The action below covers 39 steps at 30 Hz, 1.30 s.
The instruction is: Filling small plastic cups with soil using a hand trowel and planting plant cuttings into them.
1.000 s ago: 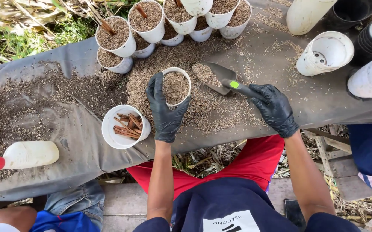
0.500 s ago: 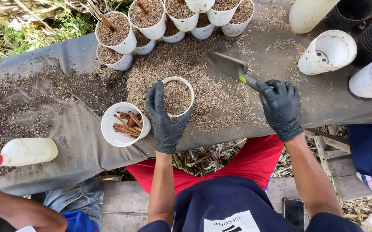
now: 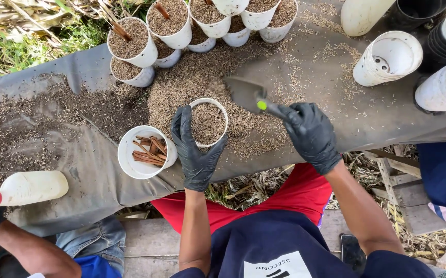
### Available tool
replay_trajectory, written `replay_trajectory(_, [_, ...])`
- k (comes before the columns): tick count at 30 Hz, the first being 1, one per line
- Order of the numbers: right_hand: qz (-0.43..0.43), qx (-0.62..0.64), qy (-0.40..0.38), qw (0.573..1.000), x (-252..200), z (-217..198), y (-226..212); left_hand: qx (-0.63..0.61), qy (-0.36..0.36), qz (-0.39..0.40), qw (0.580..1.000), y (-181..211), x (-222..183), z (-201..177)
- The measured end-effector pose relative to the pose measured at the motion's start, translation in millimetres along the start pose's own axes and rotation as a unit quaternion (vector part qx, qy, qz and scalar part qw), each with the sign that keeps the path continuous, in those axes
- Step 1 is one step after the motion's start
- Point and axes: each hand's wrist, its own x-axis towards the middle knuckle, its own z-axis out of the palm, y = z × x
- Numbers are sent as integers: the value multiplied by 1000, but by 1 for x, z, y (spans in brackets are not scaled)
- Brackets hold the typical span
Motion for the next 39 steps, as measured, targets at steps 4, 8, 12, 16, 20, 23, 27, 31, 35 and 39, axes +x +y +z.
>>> replay_trajectory(4, [32, -6, -39, 999, -12, -30, 15, -11, 3, -10, 1000, -2, -6, 0])
replay_trajectory(8, [157, -101, -96, 978, -29, -76, 29, 10, 2, 8, 1000, 1, -13, -12])
replay_trajectory(12, [222, -79, -149, 960, -74, -82, 23, 32, -7, 25, 999, 0, -21, -13])
replay_trajectory(16, [227, 38, -129, 965, -71, -53, -25, -20, 5, -17, 1000, 5, -23, -2])
replay_trajectory(20, [166, 75, -118, 976, -37, -62, -42, -27, 2, -22, 999, 13, -26, -3])
replay_trajectory(23, [184, 43, -107, 976, -38, -69, -13, -18, 5, -29, 999, 9, -30, -9])
replay_trajectory(27, [196, -39, -100, 975, -44, -46, 19, -11, 12, -24, 1000, 12, -31, -11])
replay_trajectory(31, [137, -107, -139, 975, -16, -42, -29, -2, 12, -17, 1000, 6, -34, -8])
replay_trajectory(35, [185, 61, -142, 970, -25, -76, -7, -10, 0, -30, 1000, 7, -35, -12])
replay_trajectory(39, [303, -63, -188, 932, -77, -132, 12, -9, -3, -39, 999, 10, -38, -14])
